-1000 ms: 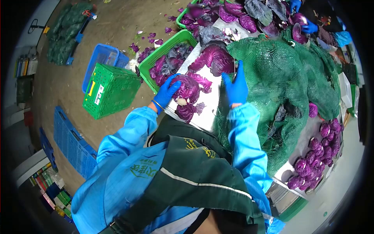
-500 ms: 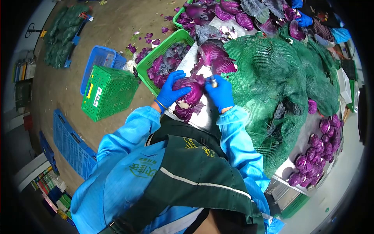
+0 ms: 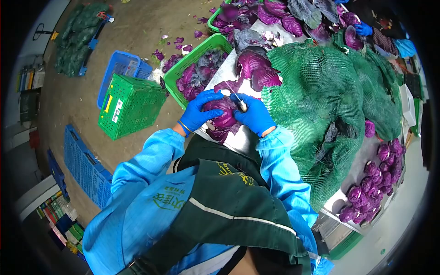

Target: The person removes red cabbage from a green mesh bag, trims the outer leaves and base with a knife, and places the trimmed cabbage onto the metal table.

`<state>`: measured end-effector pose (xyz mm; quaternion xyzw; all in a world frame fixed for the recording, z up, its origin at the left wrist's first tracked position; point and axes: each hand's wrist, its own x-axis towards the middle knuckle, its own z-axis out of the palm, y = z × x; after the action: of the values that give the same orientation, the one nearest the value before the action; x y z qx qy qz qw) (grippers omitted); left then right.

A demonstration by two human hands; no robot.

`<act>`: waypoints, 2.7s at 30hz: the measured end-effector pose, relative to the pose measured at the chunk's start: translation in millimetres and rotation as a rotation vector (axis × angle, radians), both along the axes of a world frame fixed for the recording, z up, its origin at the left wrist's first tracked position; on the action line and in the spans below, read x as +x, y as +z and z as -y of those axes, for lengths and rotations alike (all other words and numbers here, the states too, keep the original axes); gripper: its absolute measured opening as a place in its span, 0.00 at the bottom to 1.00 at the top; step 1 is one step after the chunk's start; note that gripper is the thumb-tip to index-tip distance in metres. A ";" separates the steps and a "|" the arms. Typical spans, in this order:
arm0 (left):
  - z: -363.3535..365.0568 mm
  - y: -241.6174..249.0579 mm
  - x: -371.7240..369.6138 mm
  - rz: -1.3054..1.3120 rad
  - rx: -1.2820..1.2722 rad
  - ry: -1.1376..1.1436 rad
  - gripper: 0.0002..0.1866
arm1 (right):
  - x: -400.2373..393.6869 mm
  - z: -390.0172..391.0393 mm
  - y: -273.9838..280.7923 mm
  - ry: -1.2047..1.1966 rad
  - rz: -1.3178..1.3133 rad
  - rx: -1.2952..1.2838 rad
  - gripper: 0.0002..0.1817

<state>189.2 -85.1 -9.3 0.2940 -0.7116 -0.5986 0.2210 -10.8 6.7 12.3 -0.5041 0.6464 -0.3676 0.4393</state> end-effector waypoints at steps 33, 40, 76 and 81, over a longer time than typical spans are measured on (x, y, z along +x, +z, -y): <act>23.6 -10.9 43.0 -0.522 1.192 0.445 0.30 | 9.1 -8.4 -16.4 -0.558 0.005 -0.084 0.32; 27.5 -2.5 31.6 -0.726 1.158 0.267 0.32 | 9.6 16.3 11.0 -0.297 0.698 0.198 0.23; 22.7 41.1 -11.5 -0.706 0.991 0.167 0.45 | 21.8 -31.2 45.1 -0.440 1.119 0.191 0.23; 30.8 79.8 -15.8 -0.471 0.419 -0.056 0.53 | 30.0 -28.6 31.8 -0.250 1.349 -0.094 0.13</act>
<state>173.4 -115.9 70.5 0.1667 -0.5099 -0.7897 0.2976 19.2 35.3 44.1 -0.1054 0.2683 -0.6767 0.6774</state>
